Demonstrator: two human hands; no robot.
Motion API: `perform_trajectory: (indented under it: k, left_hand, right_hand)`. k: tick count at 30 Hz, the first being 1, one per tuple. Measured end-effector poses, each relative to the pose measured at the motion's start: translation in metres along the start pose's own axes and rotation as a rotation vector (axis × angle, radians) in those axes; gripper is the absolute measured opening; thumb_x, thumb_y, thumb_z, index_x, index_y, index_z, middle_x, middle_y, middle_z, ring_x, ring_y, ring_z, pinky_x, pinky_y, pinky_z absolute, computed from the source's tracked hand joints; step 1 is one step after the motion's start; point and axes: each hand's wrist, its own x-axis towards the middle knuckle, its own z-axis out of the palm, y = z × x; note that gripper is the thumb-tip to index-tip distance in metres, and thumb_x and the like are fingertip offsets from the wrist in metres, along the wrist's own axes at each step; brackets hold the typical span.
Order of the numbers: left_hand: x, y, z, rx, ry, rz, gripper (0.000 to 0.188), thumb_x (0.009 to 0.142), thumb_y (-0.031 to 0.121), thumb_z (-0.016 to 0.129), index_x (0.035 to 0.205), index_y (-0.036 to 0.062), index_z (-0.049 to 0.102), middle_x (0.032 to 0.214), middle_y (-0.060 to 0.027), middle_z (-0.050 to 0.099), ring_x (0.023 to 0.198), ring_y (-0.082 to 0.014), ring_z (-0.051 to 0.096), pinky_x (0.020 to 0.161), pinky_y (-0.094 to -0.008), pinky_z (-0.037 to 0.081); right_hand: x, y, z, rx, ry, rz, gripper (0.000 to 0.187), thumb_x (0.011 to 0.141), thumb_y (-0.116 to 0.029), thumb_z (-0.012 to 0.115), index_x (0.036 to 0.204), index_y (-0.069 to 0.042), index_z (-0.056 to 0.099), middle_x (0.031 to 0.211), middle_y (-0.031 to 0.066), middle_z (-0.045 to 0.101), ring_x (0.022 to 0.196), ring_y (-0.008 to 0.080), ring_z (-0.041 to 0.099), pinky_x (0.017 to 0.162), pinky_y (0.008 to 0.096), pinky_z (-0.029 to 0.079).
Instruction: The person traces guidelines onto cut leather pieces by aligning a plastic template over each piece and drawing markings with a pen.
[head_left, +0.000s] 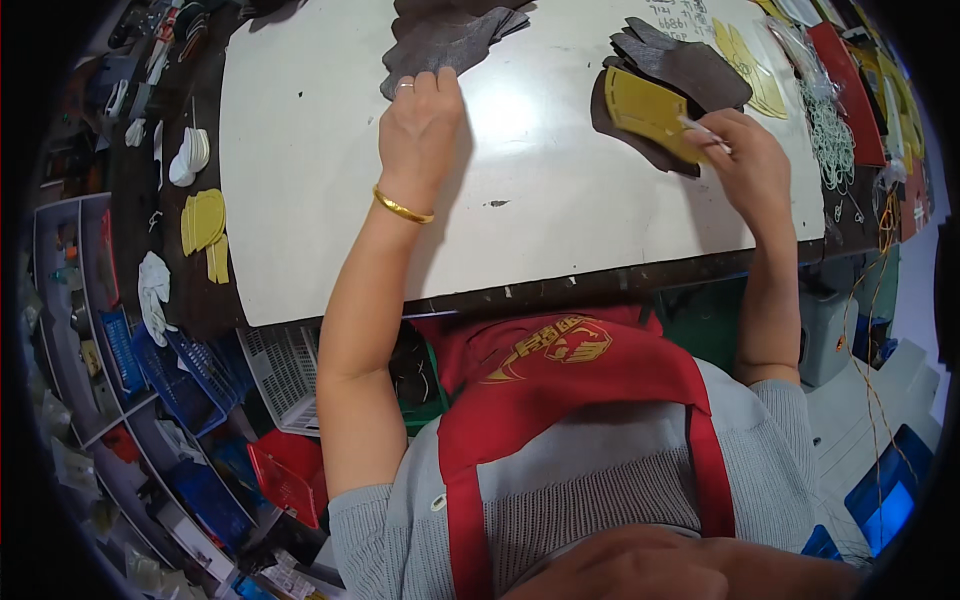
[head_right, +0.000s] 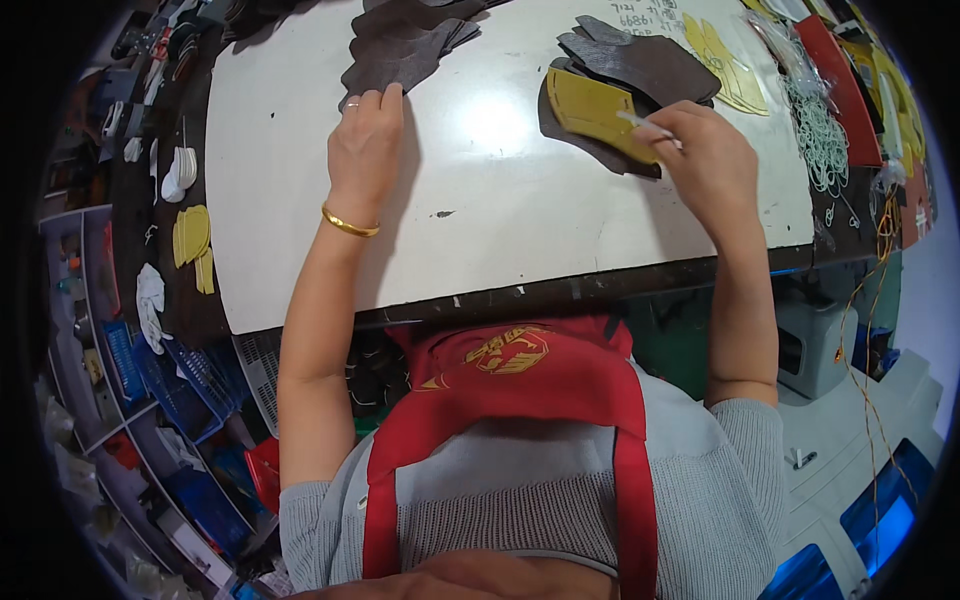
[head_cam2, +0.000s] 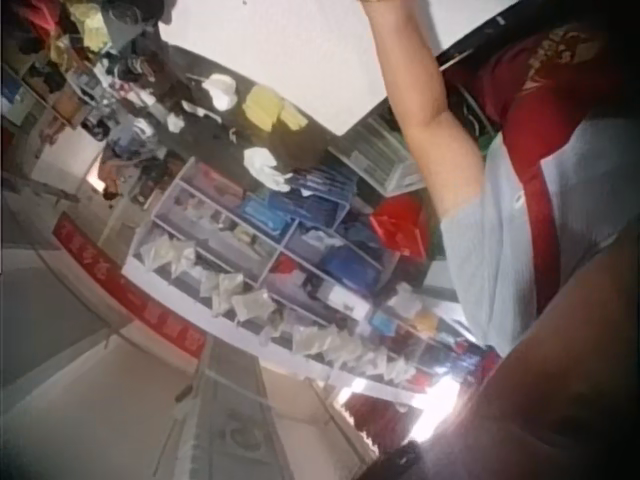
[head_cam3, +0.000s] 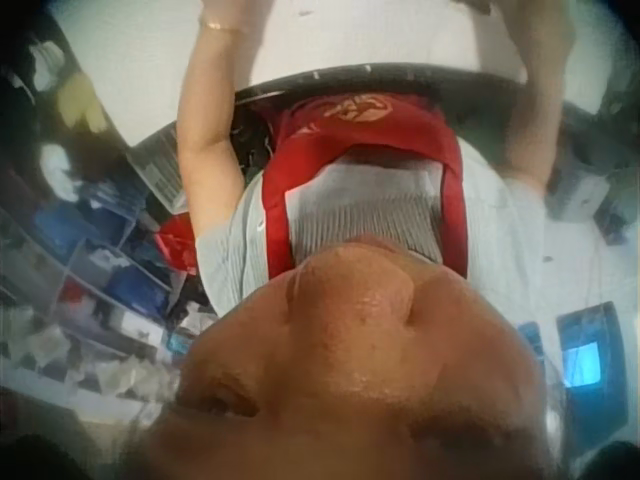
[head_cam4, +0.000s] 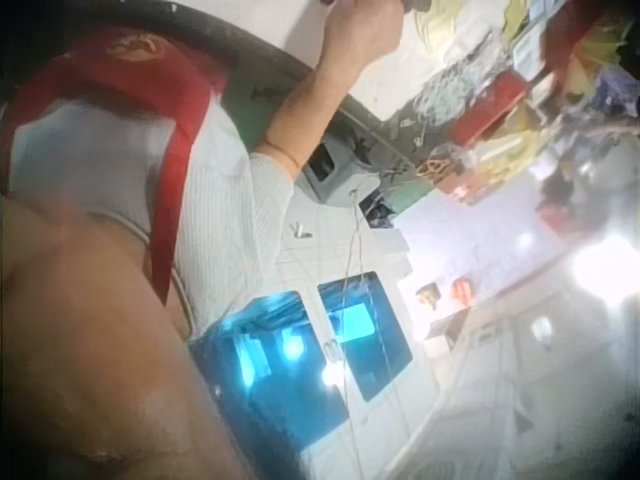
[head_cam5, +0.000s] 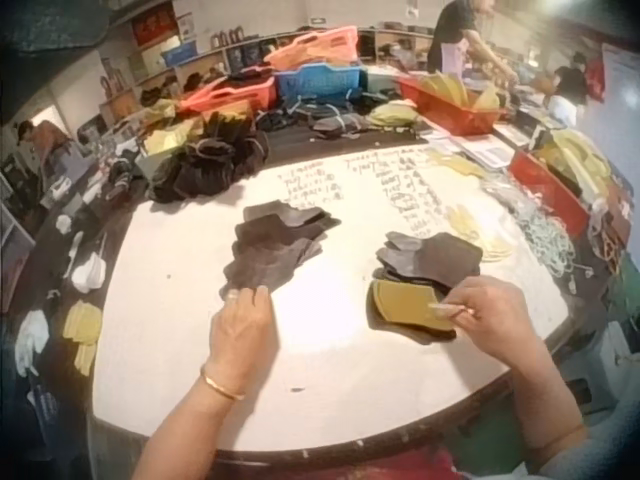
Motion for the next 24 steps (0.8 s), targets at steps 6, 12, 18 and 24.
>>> perform_trajectory:
  k: [6,12,18,24]
  left_hand:
    - [-0.054,0.02,-0.047,-0.281,-0.066,0.08,0.026,0.08,0.001,0.064,0.105,0.0066,0.068,0.09,-0.0088,0.066,0.084,-0.0266,0.066,0.067,-0.0361,0.056]
    - [-0.116,0.063,-0.079,-0.522,-0.018,0.063,0.024,0.075,0.001,0.072,0.1,0.0018,0.072,0.094,-0.0093,0.069,0.086,-0.0267,0.068,0.071,-0.0354,0.057]
    - [-0.126,0.062,-0.073,-0.615,0.064,-0.08,0.025,0.077,-0.003,0.077,0.101,0.0015,0.073,0.1,-0.0114,0.07,0.096,-0.0302,0.069,0.079,-0.0371,0.059]
    - [-0.126,0.064,-0.071,-0.636,0.039,-0.074,0.026,0.077,-0.003,0.074,0.103,0.0011,0.073,0.105,-0.0113,0.071,0.097,-0.0305,0.07,0.081,-0.0372,0.06]
  right_hand:
    - [-0.011,-0.032,0.013,0.78,0.097,0.026,0.021,0.102,-0.017,0.064,0.106,0.002,0.071,0.085,0.0006,0.069,0.078,0.0069,0.064,0.067,0.0252,0.053]
    - [-0.006,-0.064,0.058,0.737,-0.337,-0.079,0.019,0.094,-0.021,0.071,0.102,-0.004,0.075,0.079,0.0086,0.073,0.069,0.0123,0.068,0.065,0.0284,0.054]
    - [-0.008,-0.089,0.074,0.585,-0.452,-0.156,0.021,0.091,-0.023,0.072,0.099,-0.004,0.075,0.078,0.0144,0.073,0.067,0.0234,0.07,0.065,0.0332,0.053]
    - [-0.007,-0.092,0.08,0.391,-0.422,-0.26,0.02,0.091,-0.024,0.071,0.098,-0.006,0.074,0.078,0.013,0.072,0.07,0.028,0.07,0.066,0.0357,0.053]
